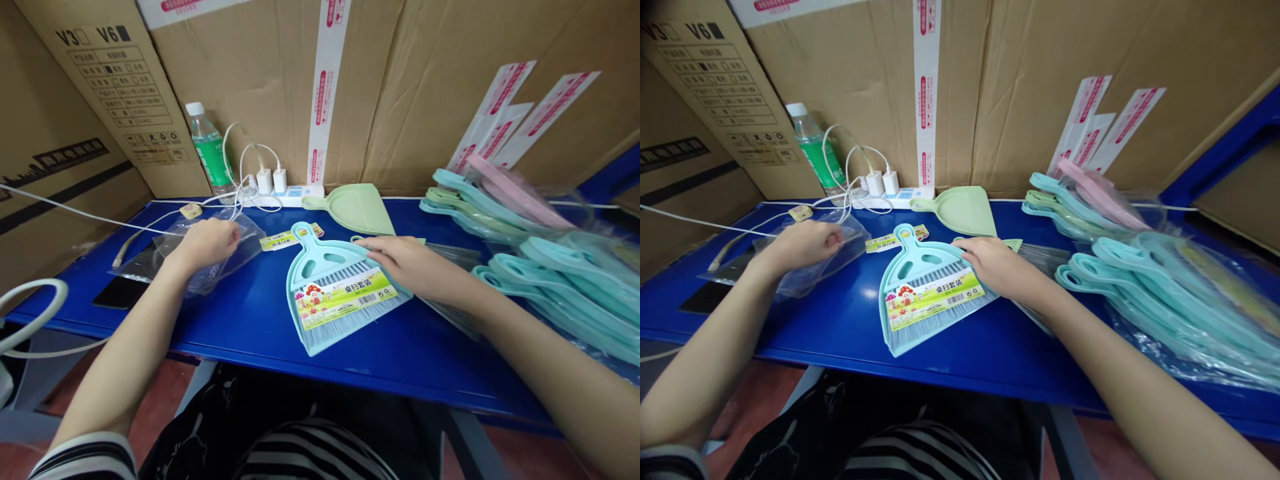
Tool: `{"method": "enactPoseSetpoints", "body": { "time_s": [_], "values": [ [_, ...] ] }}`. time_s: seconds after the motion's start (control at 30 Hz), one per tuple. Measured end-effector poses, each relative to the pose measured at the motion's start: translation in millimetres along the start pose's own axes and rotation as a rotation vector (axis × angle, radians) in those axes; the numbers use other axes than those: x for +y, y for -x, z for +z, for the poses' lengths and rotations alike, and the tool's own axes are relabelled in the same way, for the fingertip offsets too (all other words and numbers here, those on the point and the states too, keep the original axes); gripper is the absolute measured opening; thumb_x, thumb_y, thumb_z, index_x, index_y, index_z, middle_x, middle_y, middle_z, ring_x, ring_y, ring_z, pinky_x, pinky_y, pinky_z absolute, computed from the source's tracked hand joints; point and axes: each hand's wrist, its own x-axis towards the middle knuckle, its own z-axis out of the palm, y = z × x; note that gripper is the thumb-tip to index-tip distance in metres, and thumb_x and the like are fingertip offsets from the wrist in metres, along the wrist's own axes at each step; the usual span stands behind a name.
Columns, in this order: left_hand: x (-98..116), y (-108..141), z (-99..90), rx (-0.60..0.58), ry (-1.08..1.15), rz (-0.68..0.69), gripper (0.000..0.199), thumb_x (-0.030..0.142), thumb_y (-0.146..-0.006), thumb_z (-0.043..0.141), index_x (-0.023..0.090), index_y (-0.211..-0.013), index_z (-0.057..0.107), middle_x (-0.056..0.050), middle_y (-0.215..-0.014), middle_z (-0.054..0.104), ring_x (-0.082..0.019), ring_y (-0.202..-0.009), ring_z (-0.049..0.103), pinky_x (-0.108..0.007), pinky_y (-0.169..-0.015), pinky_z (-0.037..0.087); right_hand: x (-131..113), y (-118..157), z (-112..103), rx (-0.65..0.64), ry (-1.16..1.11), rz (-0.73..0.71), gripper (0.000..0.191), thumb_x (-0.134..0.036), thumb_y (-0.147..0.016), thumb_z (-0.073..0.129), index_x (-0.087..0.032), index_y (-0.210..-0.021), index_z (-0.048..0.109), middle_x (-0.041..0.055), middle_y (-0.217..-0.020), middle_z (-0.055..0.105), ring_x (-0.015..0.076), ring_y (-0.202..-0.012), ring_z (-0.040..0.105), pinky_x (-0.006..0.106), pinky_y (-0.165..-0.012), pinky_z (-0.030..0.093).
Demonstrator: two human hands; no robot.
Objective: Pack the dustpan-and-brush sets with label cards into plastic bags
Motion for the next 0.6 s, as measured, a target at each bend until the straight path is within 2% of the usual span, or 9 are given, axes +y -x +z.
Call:
{"method": "enactPoseSetpoints", "body": {
  "time_s": [0.13,0.23,0.4,0.6],
  "values": [
    [-1,-3,3.1,0.055,0.17,0.134,0.027,0.022,-0.085,0.045,0.018,-0.103,0.066,-0.003,-0.077,0.07,-0.018,-0.07,0.065,-0.026,-0.067,0.048,4,-3,-2,-0.006,-0.091,-0.073,0.042,-0.019,-0.091,0.033,-0.023,-0.106,0.072,0.0045,-0.108,0.075,0.0221,-0.099,0.068,0.034,-0.085,0.053],
    [1,-5,6.9,0.11,0.327,0.198,0.026,0.025,-0.084,0.047,0.017,-0.1,0.066,0.0,-0.064,0.065,-0.015,-0.057,0.06,-0.024,-0.06,0.045,9,-5,-3,0.003,-0.14,-0.073,0.042,-0.021,-0.091,0.034,-0.025,-0.107,0.073,0.0023,-0.107,0.075,0.0222,-0.1,0.068,0.035,-0.087,0.052],
    [12,-6,16.3,0.093,0.565,0.296,0.029,0.024,-0.084,0.048,0.015,-0.108,0.061,0.0,-0.073,0.066,-0.011,-0.049,0.059,-0.023,-0.056,0.045,14,-6,-6,0.005,-0.174,-0.019,0.042,-0.024,-0.091,0.035,-0.025,-0.109,0.073,0.0009,-0.106,0.075,0.0224,-0.098,0.068,0.034,-0.082,0.054],
    [19,-4,23.3,0.053,0.812,0.421,0.031,0.023,-0.083,0.05,0.015,-0.112,0.056,0.001,-0.074,0.064,-0.01,-0.05,0.061,-0.021,-0.052,0.047,18,-7,-7,-0.054,-0.232,-0.005,0.041,-0.027,-0.092,0.036,-0.024,-0.11,0.073,0.0021,-0.107,0.075,0.0218,-0.099,0.068,0.034,-0.084,0.053]
  ]
}}
